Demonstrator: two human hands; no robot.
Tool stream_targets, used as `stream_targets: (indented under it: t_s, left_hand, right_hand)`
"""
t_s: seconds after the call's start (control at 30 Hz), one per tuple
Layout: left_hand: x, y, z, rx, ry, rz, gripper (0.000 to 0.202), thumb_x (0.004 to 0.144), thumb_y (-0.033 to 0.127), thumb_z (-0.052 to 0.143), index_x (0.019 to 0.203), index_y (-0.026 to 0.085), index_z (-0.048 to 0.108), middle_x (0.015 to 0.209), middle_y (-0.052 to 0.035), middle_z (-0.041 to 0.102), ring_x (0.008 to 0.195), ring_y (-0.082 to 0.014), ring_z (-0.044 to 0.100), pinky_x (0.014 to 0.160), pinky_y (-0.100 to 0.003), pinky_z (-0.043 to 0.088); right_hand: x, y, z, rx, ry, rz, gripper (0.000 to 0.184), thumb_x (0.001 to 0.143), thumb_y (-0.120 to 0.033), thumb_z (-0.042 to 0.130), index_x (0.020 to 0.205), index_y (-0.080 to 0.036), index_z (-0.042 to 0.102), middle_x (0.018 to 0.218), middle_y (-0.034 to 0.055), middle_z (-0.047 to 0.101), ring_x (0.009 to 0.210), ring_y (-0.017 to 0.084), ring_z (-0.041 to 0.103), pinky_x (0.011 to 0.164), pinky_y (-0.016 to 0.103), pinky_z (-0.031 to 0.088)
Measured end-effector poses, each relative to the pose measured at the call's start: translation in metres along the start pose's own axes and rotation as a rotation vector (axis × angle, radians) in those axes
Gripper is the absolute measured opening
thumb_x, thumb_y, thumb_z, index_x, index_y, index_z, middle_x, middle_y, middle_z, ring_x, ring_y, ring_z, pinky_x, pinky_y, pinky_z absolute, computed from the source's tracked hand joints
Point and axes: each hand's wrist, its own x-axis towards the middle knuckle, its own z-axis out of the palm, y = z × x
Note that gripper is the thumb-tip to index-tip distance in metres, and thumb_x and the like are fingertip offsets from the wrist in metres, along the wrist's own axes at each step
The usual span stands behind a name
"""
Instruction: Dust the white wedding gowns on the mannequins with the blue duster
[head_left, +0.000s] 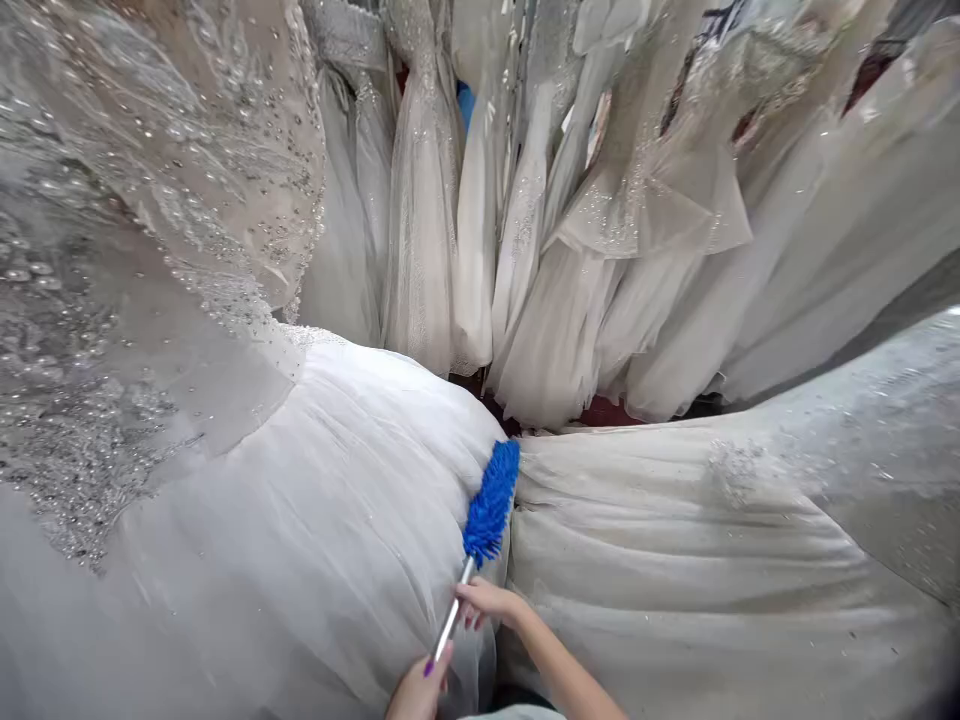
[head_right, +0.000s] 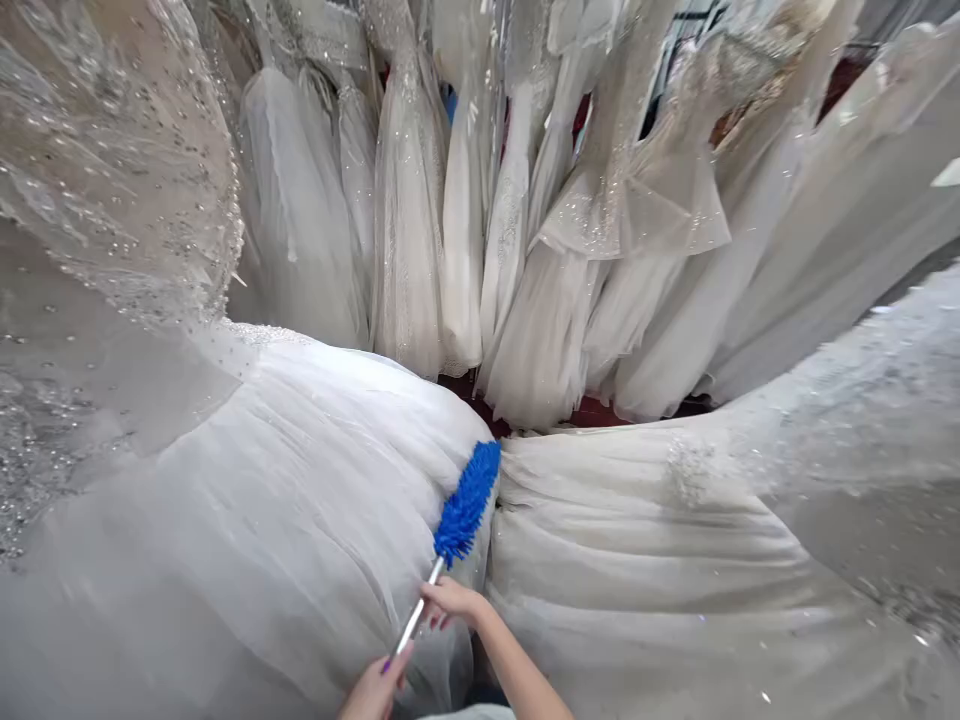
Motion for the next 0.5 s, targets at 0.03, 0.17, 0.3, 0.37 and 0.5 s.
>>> stream_targets:
  t_s: [0.03, 0.17, 0.3, 0.37, 0.5]
  left_hand:
    - [0.003, -0.002, 0.014, 0.031, 0.004, 0.004, 0.079, 0.035, 0.104, 0.022, 0.043, 0.026, 0.037, 0.034, 0.0050, 0.026, 0.038, -0.0129, 0.029, 0.050, -0.030, 0.020]
    - [-0.001, 0.010, 0.043, 0.055, -0.024, 0.028, 0.078, 0.043, 0.102, 0.020, 0.045, 0.026, 0.036, 0.037, 0.0047, 0.029, 0.040, -0.0133, 0.031, 0.051, -0.031, 0.024]
    - [-0.029, 0.061, 0.016, -0.047, 0.005, 0.192, 0.075, 0.064, 0.093, 0.019, 0.062, 0.023, 0.047, 0.042, 0.0063, 0.034, 0.042, -0.0129, 0.035, 0.052, -0.029, 0.027]
    - [-0.045, 0.096, -0.002, -0.083, 0.141, 0.337, 0.067, 0.076, 0.082, 0.023, 0.069, 0.022, 0.050, 0.052, 0.0031, 0.047, 0.051, -0.0136, 0.046, 0.057, -0.028, 0.032]
    - [-0.064, 0.149, -0.017, -0.259, 0.341, 0.486, 0.061, 0.080, 0.077, 0.030, 0.088, 0.021, 0.053, 0.063, 0.0031, 0.050, 0.057, -0.0124, 0.046, 0.060, -0.027, 0.036]
  right_hand:
    - [-0.002, 0.012, -0.008, 0.013, 0.032, 0.028, 0.027, 0.080, -0.020, 0.046, 0.055, -0.015, 0.055, 0.045, 0.0003, 0.055, 0.037, 0.010, 0.050, 0.040, 0.022, 0.038]
    - [-0.009, 0.038, -0.028, 0.094, 0.202, 0.027, 0.018, 0.083, -0.029, 0.045, 0.069, -0.018, 0.051, 0.053, -0.0040, 0.054, 0.048, 0.009, 0.055, 0.051, 0.021, 0.042]
    - [-0.028, -0.018, -0.033, 0.150, 0.257, -0.238, 0.029, 0.079, -0.047, 0.056, 0.085, -0.019, 0.054, 0.077, 0.0011, 0.066, 0.069, 0.014, 0.062, 0.063, 0.028, 0.047]
    - [-0.047, -0.073, -0.028, 0.120, 0.225, -0.498, 0.041, 0.078, -0.060, 0.054, 0.082, -0.019, 0.057, 0.085, 0.0040, 0.067, 0.083, 0.018, 0.063, 0.080, 0.034, 0.049]
    - [-0.078, -0.171, 0.000, 0.159, 0.003, -0.767, 0.046, 0.085, -0.062, 0.042, 0.109, -0.023, 0.044, 0.082, -0.0020, 0.063, 0.066, 0.014, 0.062, 0.070, 0.034, 0.050]
